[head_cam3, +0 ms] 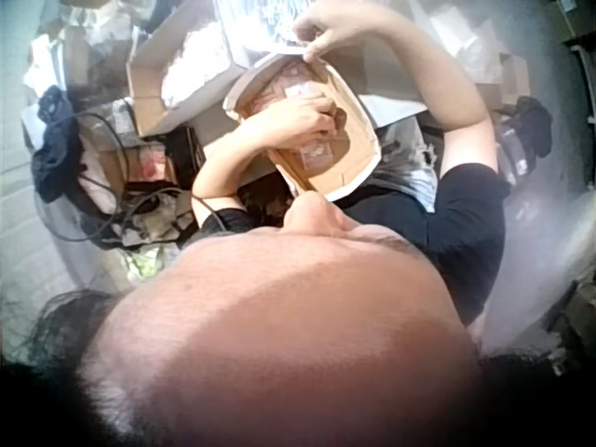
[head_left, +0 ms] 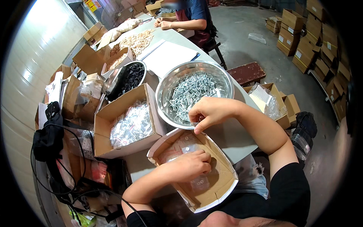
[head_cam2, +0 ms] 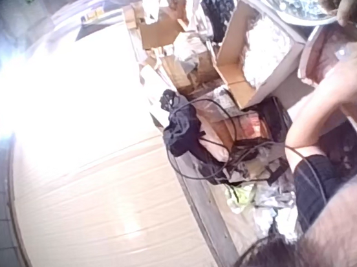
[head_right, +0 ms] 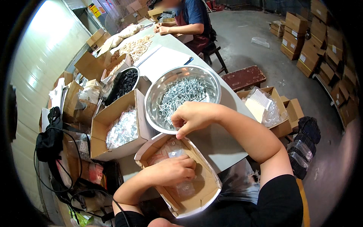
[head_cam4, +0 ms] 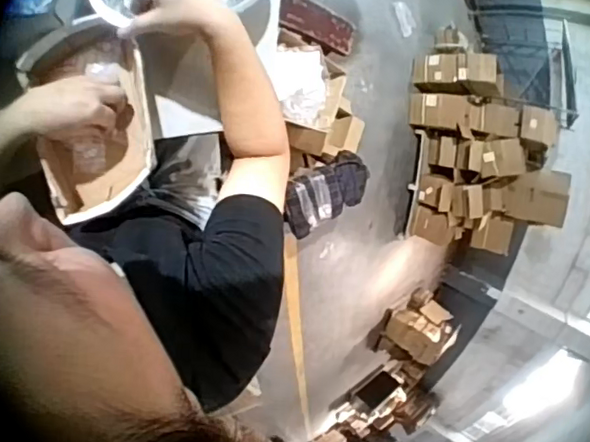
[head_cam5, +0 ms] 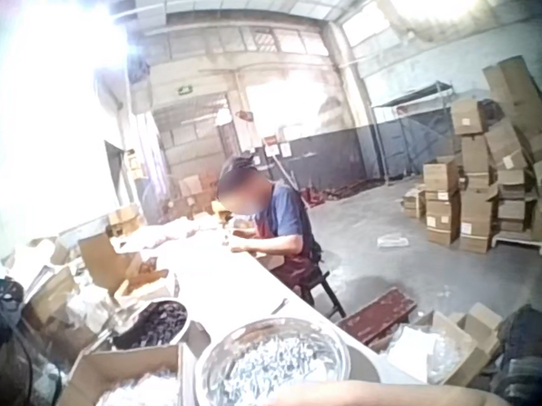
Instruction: The person repeatedly picks small metal screws from a stainless steel bowl and places them into small clear plastic bags. The person handles the screws one by one, transferring them from the bulk bowl into individual packaging bags on a cluttered workbench.
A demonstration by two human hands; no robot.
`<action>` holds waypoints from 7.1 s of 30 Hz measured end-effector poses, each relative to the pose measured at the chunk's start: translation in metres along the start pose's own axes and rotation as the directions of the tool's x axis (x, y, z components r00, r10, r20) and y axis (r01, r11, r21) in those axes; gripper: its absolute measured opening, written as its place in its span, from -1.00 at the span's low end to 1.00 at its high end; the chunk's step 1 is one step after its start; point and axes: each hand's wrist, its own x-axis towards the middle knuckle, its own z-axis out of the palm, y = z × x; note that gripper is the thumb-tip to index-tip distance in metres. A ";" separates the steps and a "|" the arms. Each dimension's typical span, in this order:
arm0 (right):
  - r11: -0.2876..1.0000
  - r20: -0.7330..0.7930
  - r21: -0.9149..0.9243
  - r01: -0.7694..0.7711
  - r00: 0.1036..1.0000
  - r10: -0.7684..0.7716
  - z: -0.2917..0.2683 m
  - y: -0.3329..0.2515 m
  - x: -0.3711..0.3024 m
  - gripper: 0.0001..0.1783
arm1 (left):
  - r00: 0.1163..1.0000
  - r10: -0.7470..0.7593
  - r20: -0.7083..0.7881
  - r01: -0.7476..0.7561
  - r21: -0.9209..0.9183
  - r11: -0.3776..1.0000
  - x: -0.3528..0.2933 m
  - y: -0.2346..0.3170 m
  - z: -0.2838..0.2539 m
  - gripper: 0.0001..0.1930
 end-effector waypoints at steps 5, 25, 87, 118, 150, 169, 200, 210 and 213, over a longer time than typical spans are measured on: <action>0.956 -0.041 0.287 -0.061 0.996 0.076 -0.002 0.008 0.000 -0.82 | 0.965 -0.130 -0.229 0.080 -0.213 0.974 0.003 0.004 -0.013 -0.87; 0.806 -0.302 -0.395 -0.440 0.891 0.338 0.003 0.027 0.008 -0.90 | 0.655 -0.532 -0.536 -0.070 -0.744 0.664 0.000 -0.013 -0.009 -0.85; 0.804 -0.238 0.582 0.123 0.971 0.024 -0.004 0.001 0.005 -0.95 | 0.719 -0.477 -0.505 -0.277 -0.838 0.470 -0.003 -0.028 -0.004 -0.82; 0.882 -0.157 0.248 0.401 0.915 -0.371 0.014 -0.025 0.006 -0.81 | 0.792 -0.427 -0.436 -0.315 -0.892 0.325 -0.010 -0.028 -0.004 -0.58; 0.950 -0.210 0.270 0.156 0.973 -0.100 0.017 -0.026 0.006 -0.82 | 0.336 -0.519 -0.786 -0.026 -0.558 0.829 -0.011 -0.006 -0.021 -0.90; 0.831 -0.179 -0.404 -0.383 0.924 0.339 -0.010 0.044 0.013 -0.72 | 0.945 -0.236 -0.228 0.288 0.231 0.929 -0.032 -0.016 -0.025 -0.75; 0.728 -0.143 -0.569 -0.383 0.917 0.372 -0.021 0.047 0.026 -0.91 | 0.858 -0.395 -0.329 0.109 -0.635 0.765 -0.021 -0.034 -0.029 -0.83; 0.821 -0.159 -0.475 -0.317 0.948 0.274 -0.013 0.044 0.044 -0.90 | 0.741 -0.202 -0.641 -0.043 -0.345 0.938 -0.012 -0.040 -0.016 -0.89; 0.742 -0.181 -0.566 -0.358 0.933 0.312 -0.005 0.045 0.047 -0.90 | 0.667 -0.281 -0.690 -0.032 -0.403 0.915 -0.012 -0.031 -0.020 -0.90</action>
